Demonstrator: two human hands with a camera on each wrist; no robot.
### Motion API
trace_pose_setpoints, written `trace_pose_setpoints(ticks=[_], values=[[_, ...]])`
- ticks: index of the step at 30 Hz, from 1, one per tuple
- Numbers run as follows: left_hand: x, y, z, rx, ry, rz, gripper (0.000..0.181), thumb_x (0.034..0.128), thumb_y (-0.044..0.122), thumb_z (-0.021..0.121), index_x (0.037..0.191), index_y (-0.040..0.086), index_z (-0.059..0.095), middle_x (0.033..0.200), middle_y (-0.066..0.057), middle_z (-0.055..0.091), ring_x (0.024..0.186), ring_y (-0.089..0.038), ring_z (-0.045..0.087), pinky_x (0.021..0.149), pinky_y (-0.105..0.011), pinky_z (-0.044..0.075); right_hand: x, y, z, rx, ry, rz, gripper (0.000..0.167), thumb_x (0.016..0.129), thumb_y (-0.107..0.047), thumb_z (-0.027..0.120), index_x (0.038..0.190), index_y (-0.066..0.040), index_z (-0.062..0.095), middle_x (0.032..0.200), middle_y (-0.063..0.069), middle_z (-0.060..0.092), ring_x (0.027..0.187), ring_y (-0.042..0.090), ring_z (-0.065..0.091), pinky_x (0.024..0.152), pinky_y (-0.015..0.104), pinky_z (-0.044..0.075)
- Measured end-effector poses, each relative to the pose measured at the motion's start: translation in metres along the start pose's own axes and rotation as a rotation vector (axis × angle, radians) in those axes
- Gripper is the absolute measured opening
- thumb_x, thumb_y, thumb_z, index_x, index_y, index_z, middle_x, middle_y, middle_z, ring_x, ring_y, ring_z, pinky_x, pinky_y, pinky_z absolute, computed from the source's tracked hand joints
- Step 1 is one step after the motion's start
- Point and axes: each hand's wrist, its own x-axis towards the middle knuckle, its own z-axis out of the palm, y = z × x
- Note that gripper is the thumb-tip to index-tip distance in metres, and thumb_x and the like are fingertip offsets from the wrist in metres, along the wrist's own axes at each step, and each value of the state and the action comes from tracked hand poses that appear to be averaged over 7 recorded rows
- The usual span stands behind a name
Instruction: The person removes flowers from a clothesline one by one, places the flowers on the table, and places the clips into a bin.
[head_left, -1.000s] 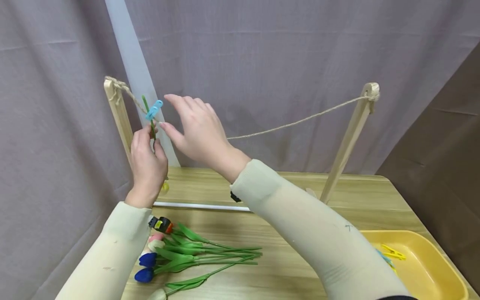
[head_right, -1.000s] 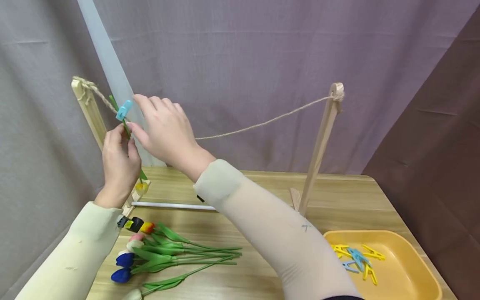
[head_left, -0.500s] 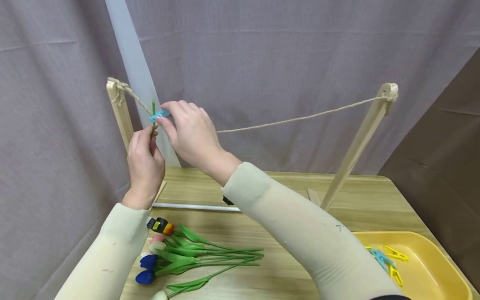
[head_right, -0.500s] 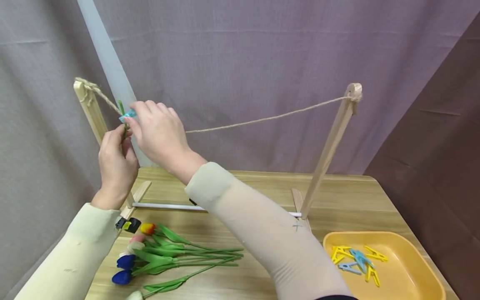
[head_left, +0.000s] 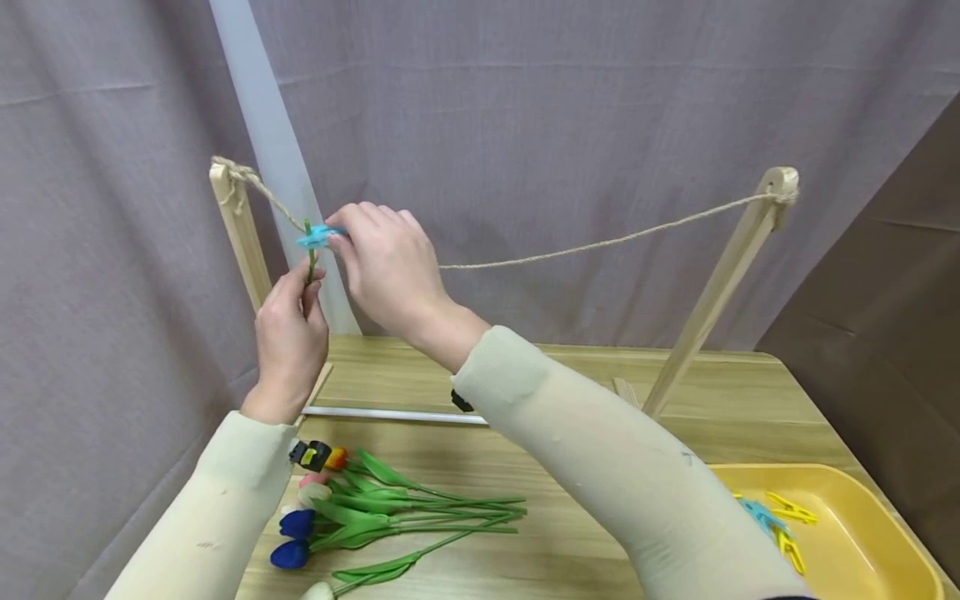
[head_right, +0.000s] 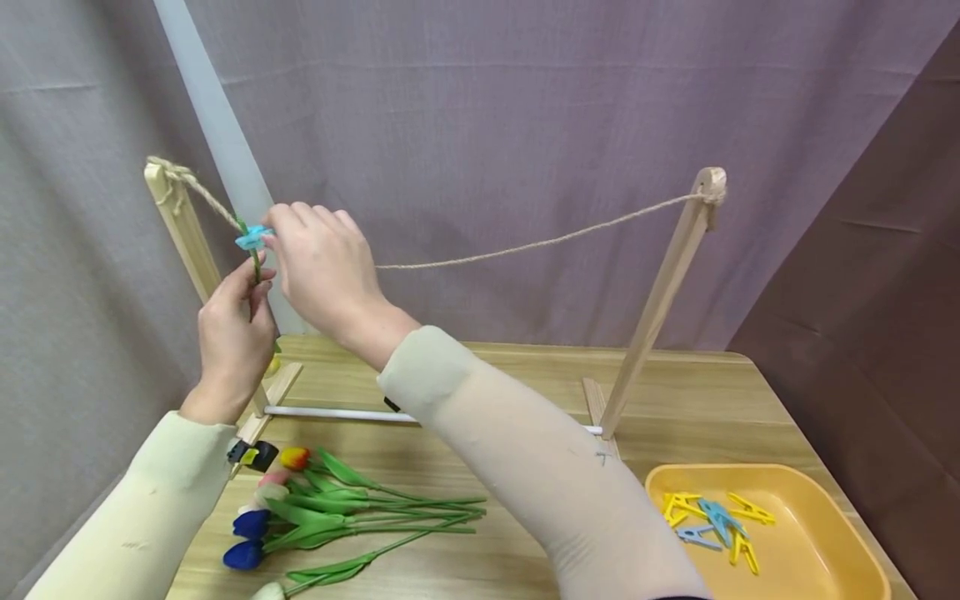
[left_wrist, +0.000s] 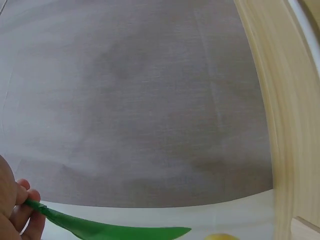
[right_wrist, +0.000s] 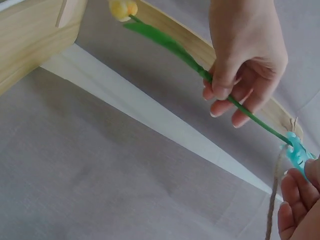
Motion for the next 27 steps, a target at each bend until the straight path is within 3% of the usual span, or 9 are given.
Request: trace_pose_setpoints(ticks=[7,14,21,27], values=[[-0.009,-0.004,-0.004,0.007,-0.048,0.037,0.029,0.0953,-0.005,0.053,0.123,-0.002,0.062,0.101,-0.015,0.068,0.085,-0.032,0.061,0.073,-0.046,0.050,-0.006,0.005,-0.015,0.013,0.025,0.000,0.015,0.099,-0.019,0.056,0.106,-0.009,0.064,0.095,-0.001,0.065,0.080,0.015,0.056,0.069,0.024,0.040],[-0.028,-0.009,-0.014,0.028,-0.123,0.075,0.032,0.0942,-0.005,0.055,0.125,-0.003,0.061,0.101,-0.014,0.069,0.081,-0.031,0.060,0.071,-0.045,0.048,-0.020,0.012,-0.029,0.043,0.066,-0.008,0.015,0.097,-0.014,0.057,0.107,-0.006,0.064,0.094,0.001,0.064,0.080,0.017,0.055,0.070,0.025,0.041],[-0.049,-0.013,-0.023,0.046,-0.181,0.135,0.042,0.0912,-0.008,0.059,0.132,0.002,0.058,0.104,-0.010,0.069,0.083,-0.027,0.061,0.067,-0.038,0.047,-0.049,0.023,-0.042,0.074,0.076,-0.043,0.011,0.094,-0.008,0.061,0.103,-0.004,0.064,0.086,0.002,0.061,0.076,0.018,0.053,0.067,0.027,0.040],[-0.059,-0.010,-0.023,0.023,-0.187,0.202,0.046,0.0880,-0.011,0.061,0.132,0.003,0.059,0.105,-0.012,0.070,0.081,-0.028,0.061,0.069,-0.038,0.049,-0.083,0.036,-0.050,0.067,0.041,-0.040,0.012,0.093,-0.008,0.061,0.104,-0.003,0.064,0.084,0.002,0.059,0.074,0.018,0.051,0.067,0.029,0.041]])
